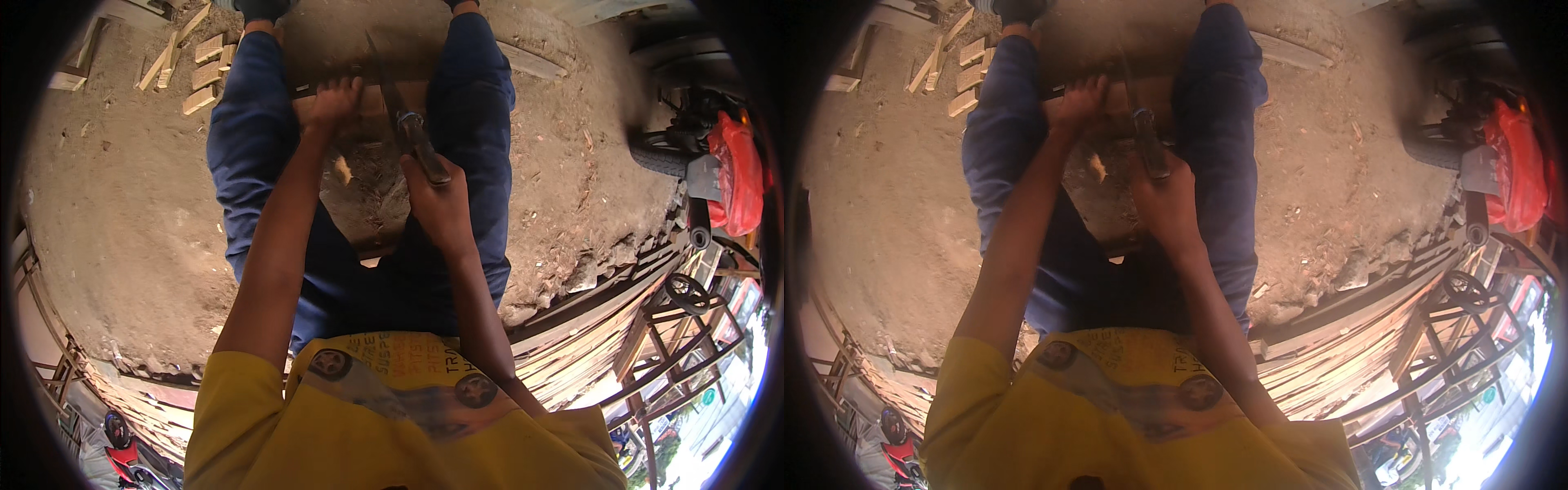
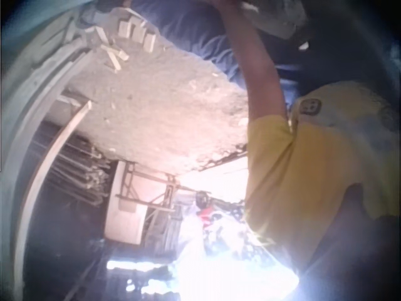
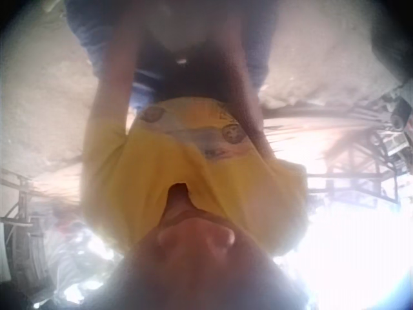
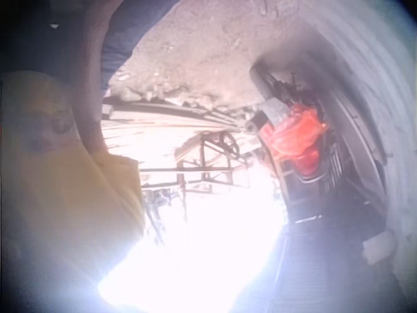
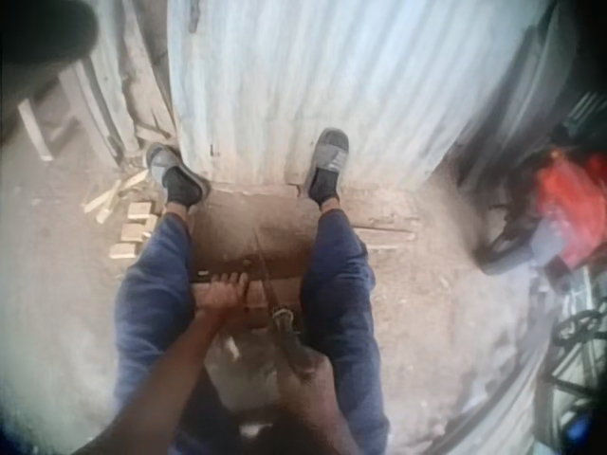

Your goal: The person uses a hand saw to cut a small wooden plank placed between their legs. They hold the wood steady with their left hand and saw with their right hand, producing sawdust as the cut progresses.

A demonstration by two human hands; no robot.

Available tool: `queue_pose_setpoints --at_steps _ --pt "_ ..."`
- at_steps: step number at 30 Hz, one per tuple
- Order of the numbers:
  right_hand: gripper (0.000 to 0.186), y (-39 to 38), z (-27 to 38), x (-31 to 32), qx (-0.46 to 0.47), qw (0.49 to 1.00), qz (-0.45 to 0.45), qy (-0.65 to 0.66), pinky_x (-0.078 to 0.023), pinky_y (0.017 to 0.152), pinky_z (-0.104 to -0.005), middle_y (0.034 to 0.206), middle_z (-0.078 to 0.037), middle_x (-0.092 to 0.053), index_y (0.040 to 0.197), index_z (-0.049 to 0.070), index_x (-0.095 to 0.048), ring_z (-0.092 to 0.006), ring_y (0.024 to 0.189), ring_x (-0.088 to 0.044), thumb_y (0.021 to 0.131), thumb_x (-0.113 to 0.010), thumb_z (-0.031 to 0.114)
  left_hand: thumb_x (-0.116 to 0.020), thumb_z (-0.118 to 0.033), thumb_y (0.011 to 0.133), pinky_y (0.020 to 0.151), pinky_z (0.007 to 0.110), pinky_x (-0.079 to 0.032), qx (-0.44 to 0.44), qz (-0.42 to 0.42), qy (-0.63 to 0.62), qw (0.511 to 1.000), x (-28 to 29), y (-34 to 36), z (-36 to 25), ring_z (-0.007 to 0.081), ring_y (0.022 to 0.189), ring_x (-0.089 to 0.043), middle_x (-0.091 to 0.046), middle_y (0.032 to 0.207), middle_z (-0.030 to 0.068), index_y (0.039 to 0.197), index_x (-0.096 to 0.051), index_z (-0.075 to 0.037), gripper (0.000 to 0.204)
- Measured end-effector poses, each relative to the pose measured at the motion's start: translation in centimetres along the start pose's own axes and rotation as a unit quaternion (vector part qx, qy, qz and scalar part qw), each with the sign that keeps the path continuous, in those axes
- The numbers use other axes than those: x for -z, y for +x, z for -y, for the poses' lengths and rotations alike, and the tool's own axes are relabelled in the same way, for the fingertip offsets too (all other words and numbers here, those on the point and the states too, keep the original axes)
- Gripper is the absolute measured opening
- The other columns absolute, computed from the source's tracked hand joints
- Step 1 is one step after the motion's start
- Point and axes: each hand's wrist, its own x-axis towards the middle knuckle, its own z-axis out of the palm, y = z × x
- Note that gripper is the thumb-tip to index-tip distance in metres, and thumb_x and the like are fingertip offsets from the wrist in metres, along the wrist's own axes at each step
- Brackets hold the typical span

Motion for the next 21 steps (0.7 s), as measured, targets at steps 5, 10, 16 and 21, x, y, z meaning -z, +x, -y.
queue_pose_setpoints --at_steps 5,10,16,21 --pt "0.018 -8.2 0.1 2.0 0.001 0.999 -0.032 -0.005 -0.034 0.05 -0.0245 0.059 0.003 -0.049 0.078 -0.001 -0.058 -0.0024 0.058 -0.043 0.089 -0.061 0.012 -0.074 -0.033 0.072 0.086 0.047 -0.046 -0.01 -0.012 0.043 0.999 -0.8 0.4 0.1 0.0339 0.107 -0.057 -0.054 0.114 0.0177 0.12 -0.04 -0.006 0.065" --pt "0.017 -0.1 0.0 -0.3 -0.003 1.0 -0.025 -0.011 -0.035 0.05 -0.0243 0.059 0.004 -0.047 0.077 -0.002 -0.058 -0.0024 0.058 -0.041 0.09 -0.059 0.011 -0.075 -0.032 0.071 0.088 0.048 -0.046 0.008 0.037 -0.026 0.999 0.8 0.2 -0.1 0.0339 0.109 -0.056 -0.055 0.115 0.0174 0.12 -0.04 -0.006 0.066" --pt "0.017 -6.2 0.1 1.8 0.012 0.999 -0.029 -0.01 -0.034 0.05 -0.0243 0.06 0.004 -0.047 0.078 -0.002 -0.057 -0.0025 0.058 -0.04 0.09 -0.059 0.011 -0.076 -0.036 0.07 0.085 0.046 -0.047 -0.005 -0.008 0.025 1.0 -1.2 0.4 0.5 0.0332 0.106 -0.057 -0.056 0.112 0.0159 0.119 -0.041 -0.007 0.067" --pt "0.016 -1.8 0.6 0.6 -0.014 1.0 0.008 -0.015 -0.036 0.051 -0.0238 0.064 0.002 -0.051 0.085 -0.003 -0.06 -0.0028 0.06 -0.043 0.09 -0.06 0.012 -0.076 -0.035 0.07 0.086 0.048 -0.047 -0.001 0.021 -0.038 0.999 0.4 0.3 0.1 0.034 0.105 -0.058 -0.055 0.113 0.016 0.124 -0.04 -0.007 0.071"
